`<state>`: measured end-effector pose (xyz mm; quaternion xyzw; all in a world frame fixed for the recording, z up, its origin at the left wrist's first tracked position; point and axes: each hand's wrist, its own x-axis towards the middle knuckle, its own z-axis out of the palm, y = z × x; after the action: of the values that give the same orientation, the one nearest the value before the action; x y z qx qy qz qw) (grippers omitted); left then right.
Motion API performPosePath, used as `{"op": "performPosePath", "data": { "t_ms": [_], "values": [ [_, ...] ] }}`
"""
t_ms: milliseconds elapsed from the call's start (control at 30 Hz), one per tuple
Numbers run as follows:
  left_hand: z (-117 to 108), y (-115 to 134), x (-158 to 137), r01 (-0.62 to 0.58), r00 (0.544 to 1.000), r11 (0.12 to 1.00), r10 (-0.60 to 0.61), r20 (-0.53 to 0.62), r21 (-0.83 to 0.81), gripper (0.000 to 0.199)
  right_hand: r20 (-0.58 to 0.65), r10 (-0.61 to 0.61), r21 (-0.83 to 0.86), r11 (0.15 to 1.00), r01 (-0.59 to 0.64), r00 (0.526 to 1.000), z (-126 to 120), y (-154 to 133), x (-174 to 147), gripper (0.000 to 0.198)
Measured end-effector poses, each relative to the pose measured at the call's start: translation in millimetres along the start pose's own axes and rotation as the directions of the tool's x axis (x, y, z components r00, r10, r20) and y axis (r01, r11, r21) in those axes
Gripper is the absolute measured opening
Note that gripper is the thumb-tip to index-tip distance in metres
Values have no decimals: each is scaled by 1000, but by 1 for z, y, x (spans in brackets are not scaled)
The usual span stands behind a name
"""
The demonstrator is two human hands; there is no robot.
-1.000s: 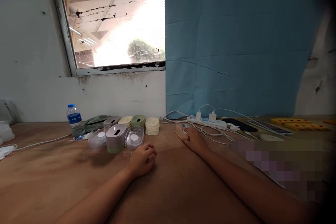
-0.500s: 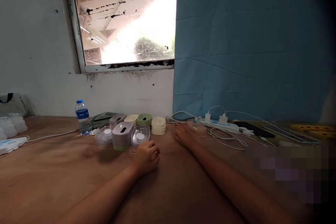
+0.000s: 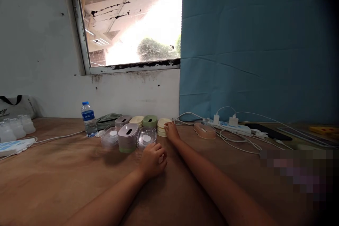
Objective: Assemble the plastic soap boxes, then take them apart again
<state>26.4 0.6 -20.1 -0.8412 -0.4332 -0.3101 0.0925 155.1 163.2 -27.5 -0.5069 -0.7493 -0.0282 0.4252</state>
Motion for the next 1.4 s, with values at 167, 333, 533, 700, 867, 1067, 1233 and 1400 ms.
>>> {"op": "performPosePath", "data": {
  "t_ms": [167, 333, 533, 700, 867, 1067, 1233, 1400],
  "values": [
    [-5, 0, -3, -41, 998, 998, 43, -50, 39, 10, 40, -61, 134, 989, 55, 997, -44, 12, -33, 23],
    [-19, -17, 23, 54, 968, 995, -32, -249, 82, 11, 205, -203, 247, 957, 150, 958, -119, 28, -100, 22],
    [-11, -62, 108, 358, 933, 913, -340, -120, 195, 20, 512, -377, 353, 911, 212, 772, -186, 32, -144, 22],
    [13, -91, 142, 468, 872, 852, -488, 33, 233, 25, 571, -387, 324, 916, 235, 724, -194, 29, -146, 29],
    [25, -96, 138, 505, 832, 832, -540, 128, 229, 26, 558, -398, 289, 916, 279, 729, -192, 29, -147, 34],
    [8, -79, 134, 428, 900, 896, -434, 29, 119, 19, 514, -430, 256, 903, 346, 742, -193, 31, -147, 49],
    [-21, -28, 102, 213, 970, 976, -217, -105, -47, 28, 284, -429, 171, 903, 395, 857, -197, 36, -145, 60],
    [-25, 13, 26, -121, 992, 898, 94, -85, -423, 25, 31, -374, 117, 922, 368, 927, -201, 33, -145, 61]
  ]
}}
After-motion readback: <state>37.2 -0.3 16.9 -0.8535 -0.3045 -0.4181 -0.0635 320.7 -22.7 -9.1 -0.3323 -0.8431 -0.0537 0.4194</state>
